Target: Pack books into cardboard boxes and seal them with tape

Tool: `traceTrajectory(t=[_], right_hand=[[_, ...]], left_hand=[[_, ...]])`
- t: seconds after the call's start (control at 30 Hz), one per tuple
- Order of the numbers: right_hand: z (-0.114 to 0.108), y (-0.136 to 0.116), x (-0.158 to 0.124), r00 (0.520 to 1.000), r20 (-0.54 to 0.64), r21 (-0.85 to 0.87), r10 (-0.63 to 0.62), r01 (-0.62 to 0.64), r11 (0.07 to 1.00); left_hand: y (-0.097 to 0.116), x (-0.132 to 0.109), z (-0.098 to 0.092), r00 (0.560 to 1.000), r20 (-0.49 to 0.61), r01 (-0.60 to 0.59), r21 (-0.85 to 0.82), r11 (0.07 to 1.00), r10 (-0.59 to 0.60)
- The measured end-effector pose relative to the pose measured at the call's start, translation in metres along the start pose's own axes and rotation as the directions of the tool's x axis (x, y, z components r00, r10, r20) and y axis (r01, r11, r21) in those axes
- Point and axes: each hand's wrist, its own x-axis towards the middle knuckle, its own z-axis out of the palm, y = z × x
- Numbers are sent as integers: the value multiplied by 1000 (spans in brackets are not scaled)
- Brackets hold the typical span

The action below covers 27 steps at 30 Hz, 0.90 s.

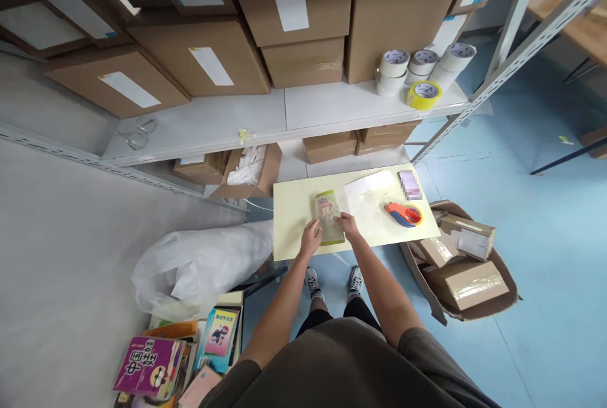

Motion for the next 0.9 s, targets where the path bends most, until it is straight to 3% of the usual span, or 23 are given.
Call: traceTrajectory(t=[0.07,0.2,0.4,0.5,0.6,0.7,0.8,0.9], right_hand=[[-20,9,3,996,-92,-122,19,-31,992],[-49,27,11,974,-221,-316,47,-117,942],[-73,35,11,948,-318,-488,-11,-153,859],[-74,33,3,967,-246,-577,-60,-97,811],[-70,31,-6,993,-118,-616,14,-84,783],[-63,30,-11,997,-69,-616,37,-72,784],[-51,28,-11,999,-34,-599,20,-36,800],[-30,29,-9,1000,23,-569,2,11,822]], left_hand=[[-5,0,14,994,112,1,111,994,-13],[-8,-7,43,937,343,-50,329,943,-70],[-3,-13,64,923,355,-22,440,898,-151],[-5,-11,62,939,311,10,404,915,-147],[-13,-5,54,971,109,169,318,933,-213],[-24,5,42,924,-27,381,119,917,-380],[-38,11,26,862,48,507,-110,855,-505],[-55,9,4,829,111,558,-221,800,-548]])
